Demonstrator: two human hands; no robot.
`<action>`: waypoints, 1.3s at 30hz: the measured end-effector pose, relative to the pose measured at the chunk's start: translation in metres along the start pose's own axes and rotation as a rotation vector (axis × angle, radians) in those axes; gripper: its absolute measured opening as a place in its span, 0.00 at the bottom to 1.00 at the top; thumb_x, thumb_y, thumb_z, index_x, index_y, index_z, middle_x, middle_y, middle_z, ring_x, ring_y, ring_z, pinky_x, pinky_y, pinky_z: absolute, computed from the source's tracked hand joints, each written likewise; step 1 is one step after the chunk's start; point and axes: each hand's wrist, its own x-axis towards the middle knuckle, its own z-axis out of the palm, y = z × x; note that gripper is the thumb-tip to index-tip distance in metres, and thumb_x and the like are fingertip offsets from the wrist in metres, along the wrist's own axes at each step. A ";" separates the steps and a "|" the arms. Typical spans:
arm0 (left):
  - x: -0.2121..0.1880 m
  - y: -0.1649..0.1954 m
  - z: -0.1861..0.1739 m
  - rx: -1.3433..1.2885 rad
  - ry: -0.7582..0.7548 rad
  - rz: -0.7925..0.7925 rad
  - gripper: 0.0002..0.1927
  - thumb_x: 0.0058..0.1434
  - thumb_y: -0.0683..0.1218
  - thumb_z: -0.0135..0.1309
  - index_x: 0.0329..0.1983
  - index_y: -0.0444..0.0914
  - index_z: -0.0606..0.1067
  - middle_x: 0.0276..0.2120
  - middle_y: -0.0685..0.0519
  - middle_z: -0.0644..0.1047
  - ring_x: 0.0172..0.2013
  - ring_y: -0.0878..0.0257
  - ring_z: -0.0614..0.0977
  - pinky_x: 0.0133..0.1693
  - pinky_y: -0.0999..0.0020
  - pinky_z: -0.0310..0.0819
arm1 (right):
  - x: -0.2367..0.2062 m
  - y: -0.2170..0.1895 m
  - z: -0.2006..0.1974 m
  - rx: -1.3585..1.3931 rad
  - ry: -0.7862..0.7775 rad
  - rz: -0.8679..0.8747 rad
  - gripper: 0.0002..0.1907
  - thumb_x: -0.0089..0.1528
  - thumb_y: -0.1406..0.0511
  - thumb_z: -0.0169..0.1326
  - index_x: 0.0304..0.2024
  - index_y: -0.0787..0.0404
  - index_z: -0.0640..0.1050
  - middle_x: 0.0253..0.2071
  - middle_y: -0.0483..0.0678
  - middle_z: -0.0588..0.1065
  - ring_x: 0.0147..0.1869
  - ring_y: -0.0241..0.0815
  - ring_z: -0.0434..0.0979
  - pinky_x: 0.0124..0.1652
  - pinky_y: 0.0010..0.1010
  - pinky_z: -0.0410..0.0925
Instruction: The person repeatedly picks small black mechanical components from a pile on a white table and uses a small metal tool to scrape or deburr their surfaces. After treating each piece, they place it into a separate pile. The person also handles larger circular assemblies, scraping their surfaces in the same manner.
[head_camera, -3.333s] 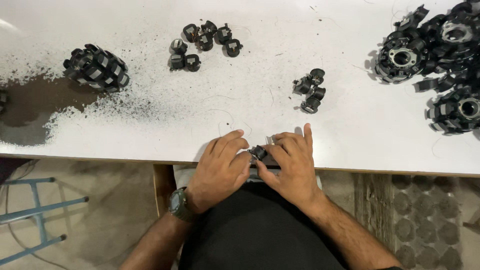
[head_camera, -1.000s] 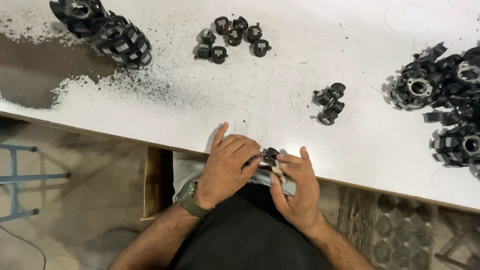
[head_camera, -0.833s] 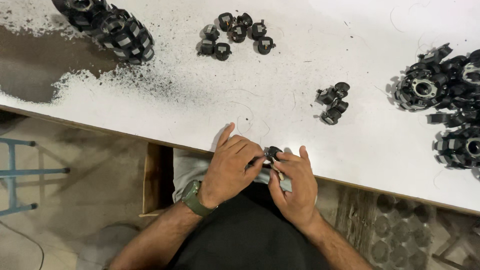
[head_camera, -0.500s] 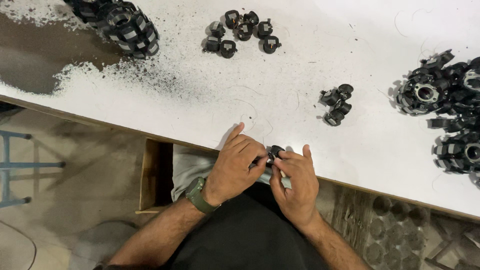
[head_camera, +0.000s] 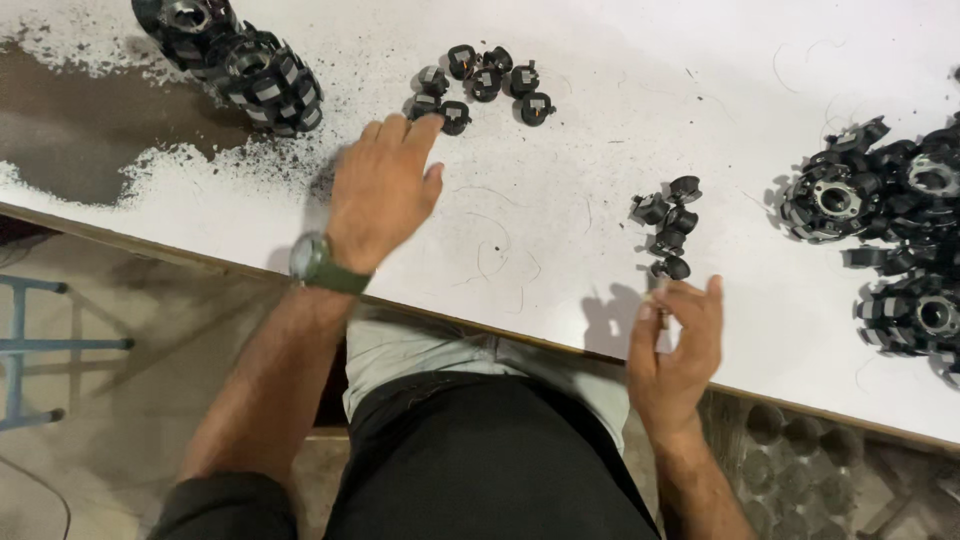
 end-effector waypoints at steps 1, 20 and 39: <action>0.014 -0.004 0.001 0.080 0.016 0.094 0.25 0.65 0.44 0.55 0.66 0.38 0.70 0.43 0.43 0.75 0.40 0.55 0.76 0.36 0.57 0.75 | -0.002 -0.004 0.003 0.007 -0.035 -0.025 0.12 0.65 0.78 0.54 0.49 0.63 0.73 0.43 0.51 0.76 0.53 0.46 0.78 0.77 0.59 0.56; -0.083 0.108 0.024 -0.411 0.109 0.237 0.18 0.55 0.56 0.66 0.39 0.39 0.83 0.56 0.46 0.76 0.66 0.46 0.66 0.65 0.38 0.47 | 0.007 -0.047 0.010 -0.141 -0.364 -0.054 0.26 0.49 0.60 0.70 0.49 0.61 0.81 0.44 0.52 0.70 0.63 0.54 0.66 0.70 0.64 0.41; -0.115 0.109 0.035 -0.444 0.202 0.222 0.07 0.56 0.44 0.63 0.38 0.41 0.79 0.57 0.52 0.74 0.67 0.50 0.69 0.70 0.42 0.51 | -0.001 -0.046 0.016 -0.183 -0.301 -0.016 0.19 0.52 0.61 0.70 0.43 0.60 0.81 0.43 0.50 0.72 0.61 0.52 0.69 0.71 0.65 0.42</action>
